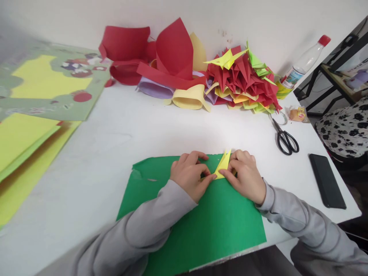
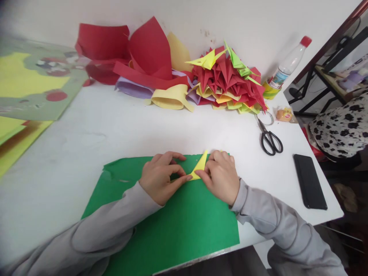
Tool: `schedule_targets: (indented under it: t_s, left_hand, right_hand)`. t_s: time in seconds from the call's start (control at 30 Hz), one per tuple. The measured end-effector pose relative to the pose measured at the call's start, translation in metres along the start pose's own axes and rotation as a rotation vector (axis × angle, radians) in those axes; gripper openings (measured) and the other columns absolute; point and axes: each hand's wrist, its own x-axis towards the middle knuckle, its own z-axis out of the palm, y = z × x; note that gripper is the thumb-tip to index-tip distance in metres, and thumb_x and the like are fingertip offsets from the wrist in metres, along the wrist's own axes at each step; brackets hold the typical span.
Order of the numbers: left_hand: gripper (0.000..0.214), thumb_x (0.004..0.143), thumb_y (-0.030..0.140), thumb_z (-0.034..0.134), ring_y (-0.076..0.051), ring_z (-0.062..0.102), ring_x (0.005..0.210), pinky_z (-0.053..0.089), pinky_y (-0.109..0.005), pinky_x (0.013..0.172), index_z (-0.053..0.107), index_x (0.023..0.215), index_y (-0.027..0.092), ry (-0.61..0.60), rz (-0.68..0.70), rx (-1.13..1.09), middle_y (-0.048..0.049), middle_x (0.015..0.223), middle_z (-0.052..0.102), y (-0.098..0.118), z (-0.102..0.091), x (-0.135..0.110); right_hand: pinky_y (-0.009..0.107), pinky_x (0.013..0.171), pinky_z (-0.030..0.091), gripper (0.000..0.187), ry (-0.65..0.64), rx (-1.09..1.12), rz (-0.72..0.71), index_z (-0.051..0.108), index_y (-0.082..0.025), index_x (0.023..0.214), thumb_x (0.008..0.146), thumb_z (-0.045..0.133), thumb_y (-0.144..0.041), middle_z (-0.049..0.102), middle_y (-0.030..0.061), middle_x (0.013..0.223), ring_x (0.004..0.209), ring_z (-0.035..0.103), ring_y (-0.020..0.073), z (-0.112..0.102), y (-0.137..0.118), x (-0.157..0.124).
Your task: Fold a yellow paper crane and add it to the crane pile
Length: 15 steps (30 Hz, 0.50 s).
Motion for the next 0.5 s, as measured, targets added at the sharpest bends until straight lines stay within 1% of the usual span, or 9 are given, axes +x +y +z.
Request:
schedule_targets:
  t_s: [0.23,0.3,0.33,0.4,0.43,0.5]
  left_hand:
    - [0.029,0.077,0.036,0.067,-0.024,0.053,0.083,0.036,-0.036,0.063,0.061,0.053,0.021,-0.1,-0.012,0.054,-0.0051,0.102,0.064,0.001,-0.012,0.001]
    - [0.03,0.076,0.038,0.067,-0.024,0.053,0.081,0.038,-0.037,0.062,0.06,0.053,0.021,-0.096,0.01,0.064,-0.0058,0.102,0.064,-0.001,-0.014,0.001]
    - [0.028,0.077,0.039,0.067,-0.025,0.054,0.081,0.039,-0.037,0.063,0.062,0.056,0.021,-0.068,0.037,0.07,-0.0069,0.103,0.064,-0.002,-0.015,0.0]
    - [0.019,0.08,0.038,0.063,-0.026,0.055,0.084,0.041,-0.04,0.066,0.067,0.07,0.021,0.031,0.126,0.09,-0.0102,0.108,0.063,0.0,-0.017,-0.002]
    - [0.016,0.082,0.035,0.061,-0.028,0.055,0.087,0.042,-0.041,0.068,0.069,0.08,0.021,0.088,0.18,0.11,-0.0116,0.11,0.062,0.003,-0.017,-0.005]
    - [0.016,0.086,0.027,0.054,-0.029,0.055,0.091,0.041,-0.042,0.07,0.069,0.087,0.023,0.156,0.29,0.152,-0.0109,0.108,0.063,0.01,-0.016,-0.01]
  right_hand:
    - [0.035,0.07,0.032,0.031,0.0,-0.173,-0.065,0.057,-0.017,0.069,0.088,0.06,-0.041,0.055,0.0061,0.087,0.083,0.045,0.0215,0.002,-0.001,0.0]
    - [0.035,0.069,0.031,0.032,-0.002,-0.198,-0.075,0.057,-0.017,0.069,0.089,0.059,-0.042,0.055,0.0065,0.087,0.083,0.045,0.0216,0.002,-0.001,0.0]
    - [0.035,0.069,0.031,0.032,-0.004,-0.202,-0.075,0.057,-0.017,0.069,0.088,0.059,-0.042,0.055,0.0065,0.087,0.082,0.045,0.0216,0.002,-0.001,0.0]
    - [0.035,0.069,0.03,0.032,-0.009,-0.203,-0.069,0.057,-0.017,0.069,0.088,0.06,-0.043,0.055,0.0064,0.086,0.082,0.045,0.0216,0.002,-0.001,0.001]
    - [0.035,0.069,0.03,0.033,-0.013,-0.201,-0.067,0.057,-0.017,0.068,0.088,0.059,-0.043,0.055,0.0063,0.086,0.082,0.044,0.0217,0.001,-0.002,0.001]
    - [0.035,0.069,0.029,0.034,-0.023,-0.193,-0.064,0.056,-0.018,0.068,0.089,0.058,-0.044,0.055,0.0061,0.087,0.082,0.044,0.0217,0.001,-0.002,0.002]
